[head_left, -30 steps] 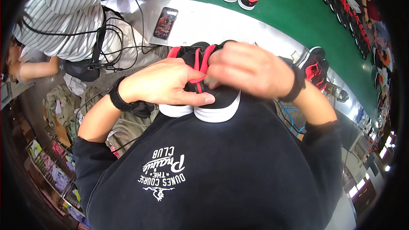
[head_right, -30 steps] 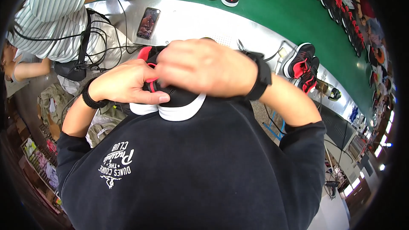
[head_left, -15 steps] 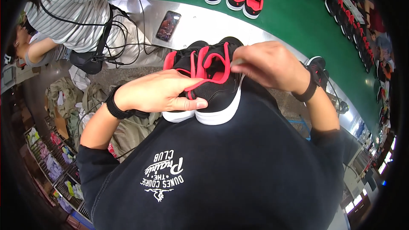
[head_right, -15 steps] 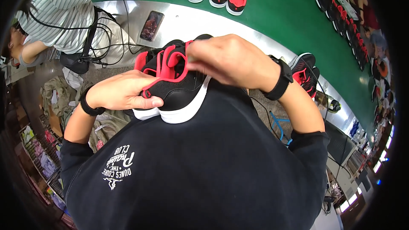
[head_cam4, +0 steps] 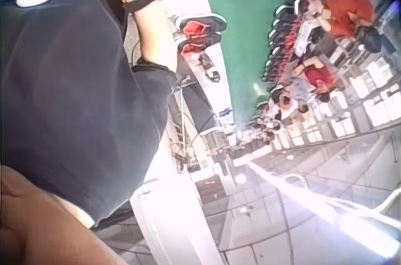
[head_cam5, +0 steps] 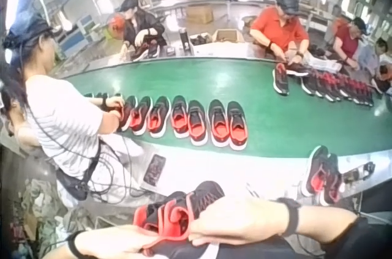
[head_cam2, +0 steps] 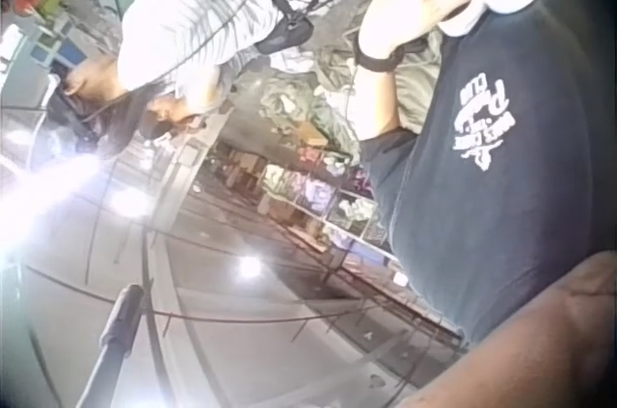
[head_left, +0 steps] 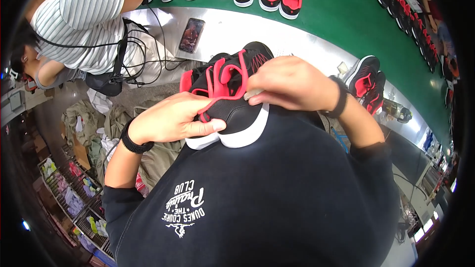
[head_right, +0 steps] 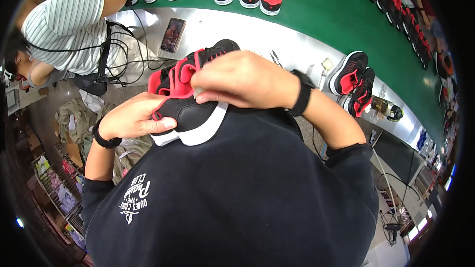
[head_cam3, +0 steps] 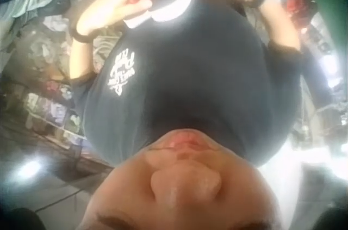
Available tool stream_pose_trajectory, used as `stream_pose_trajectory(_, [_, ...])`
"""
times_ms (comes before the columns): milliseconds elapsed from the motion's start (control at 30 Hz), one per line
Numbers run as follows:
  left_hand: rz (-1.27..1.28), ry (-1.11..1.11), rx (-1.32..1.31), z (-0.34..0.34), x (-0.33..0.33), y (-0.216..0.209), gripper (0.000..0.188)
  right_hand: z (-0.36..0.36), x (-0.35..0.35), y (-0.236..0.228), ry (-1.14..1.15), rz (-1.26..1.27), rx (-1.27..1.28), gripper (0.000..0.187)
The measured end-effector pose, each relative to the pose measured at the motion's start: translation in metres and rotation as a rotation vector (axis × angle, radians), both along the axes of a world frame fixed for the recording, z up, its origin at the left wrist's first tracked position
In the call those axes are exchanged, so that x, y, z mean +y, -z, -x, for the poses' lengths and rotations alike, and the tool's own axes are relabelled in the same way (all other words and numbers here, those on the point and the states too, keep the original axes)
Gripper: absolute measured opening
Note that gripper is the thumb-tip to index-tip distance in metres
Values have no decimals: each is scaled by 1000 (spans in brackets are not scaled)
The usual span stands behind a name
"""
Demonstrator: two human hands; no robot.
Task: Inspecting, cleaning, and organizing sneakers on a production conveyor line.
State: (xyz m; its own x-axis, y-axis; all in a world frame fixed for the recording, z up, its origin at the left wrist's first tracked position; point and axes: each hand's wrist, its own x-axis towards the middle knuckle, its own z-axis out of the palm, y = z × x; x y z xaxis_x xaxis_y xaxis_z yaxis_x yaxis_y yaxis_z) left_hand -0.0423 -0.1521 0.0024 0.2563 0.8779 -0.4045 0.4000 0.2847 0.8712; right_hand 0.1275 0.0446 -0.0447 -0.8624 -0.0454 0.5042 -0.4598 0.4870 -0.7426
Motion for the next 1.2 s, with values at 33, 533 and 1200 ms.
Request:
stream_pose_trajectory(33, [67,18,7,1,1,-1,35,-1,-3,9,0,22,19,20])
stream_pose_trajectory(533, [-7,-198,150,-51,-23,-10,39,-21,32,12,-96,-53,-165,15])
stream_pose_trajectory(1200, [-255,-984,71,4,-212,41,58,119,-136,17,-310,-47,-491,39])
